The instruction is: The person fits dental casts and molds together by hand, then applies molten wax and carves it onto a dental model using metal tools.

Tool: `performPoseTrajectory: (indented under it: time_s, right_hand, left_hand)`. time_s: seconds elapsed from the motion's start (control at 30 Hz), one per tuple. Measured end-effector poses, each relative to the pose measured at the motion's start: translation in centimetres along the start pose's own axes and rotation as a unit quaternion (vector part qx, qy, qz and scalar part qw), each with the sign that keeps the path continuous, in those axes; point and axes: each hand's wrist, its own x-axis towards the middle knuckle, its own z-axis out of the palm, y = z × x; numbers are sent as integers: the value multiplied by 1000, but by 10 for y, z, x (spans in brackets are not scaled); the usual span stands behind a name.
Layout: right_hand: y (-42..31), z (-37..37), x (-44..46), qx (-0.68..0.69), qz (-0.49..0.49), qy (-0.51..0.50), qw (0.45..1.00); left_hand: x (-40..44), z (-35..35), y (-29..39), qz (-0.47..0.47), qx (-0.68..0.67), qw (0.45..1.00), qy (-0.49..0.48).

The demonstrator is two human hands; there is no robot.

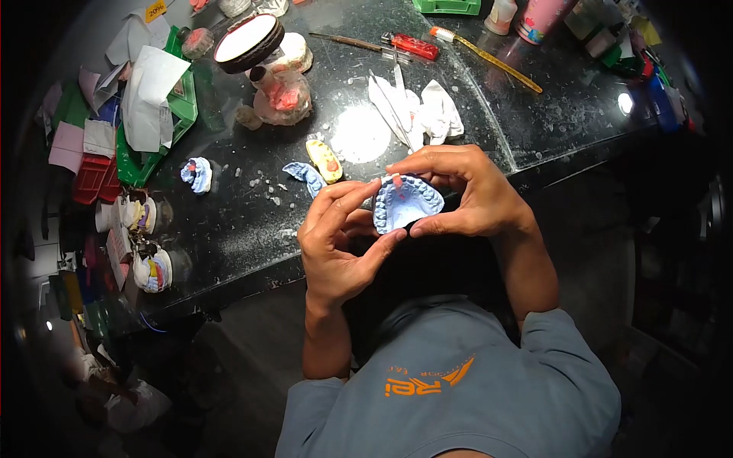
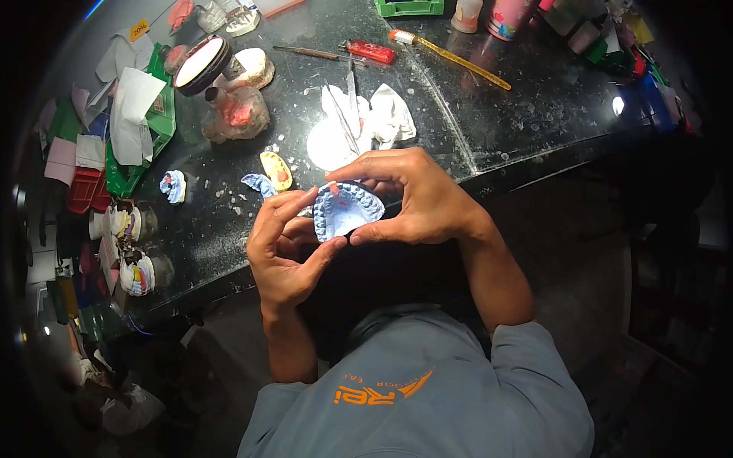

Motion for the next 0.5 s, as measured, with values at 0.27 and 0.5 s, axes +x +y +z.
performPoseTrajectory:
  time_s: [0.27, 0.5]
  right_hand:
    - [-1, 1, -2, 8, 21, 2, 1000]
    - [-2, 0, -1, 7, 15, 1, 1000]
  left_hand:
    - [-1, 0, 0, 10, -2, 1000, -4]
    - [-2, -1, 0, 9, -4, 1000, -4]
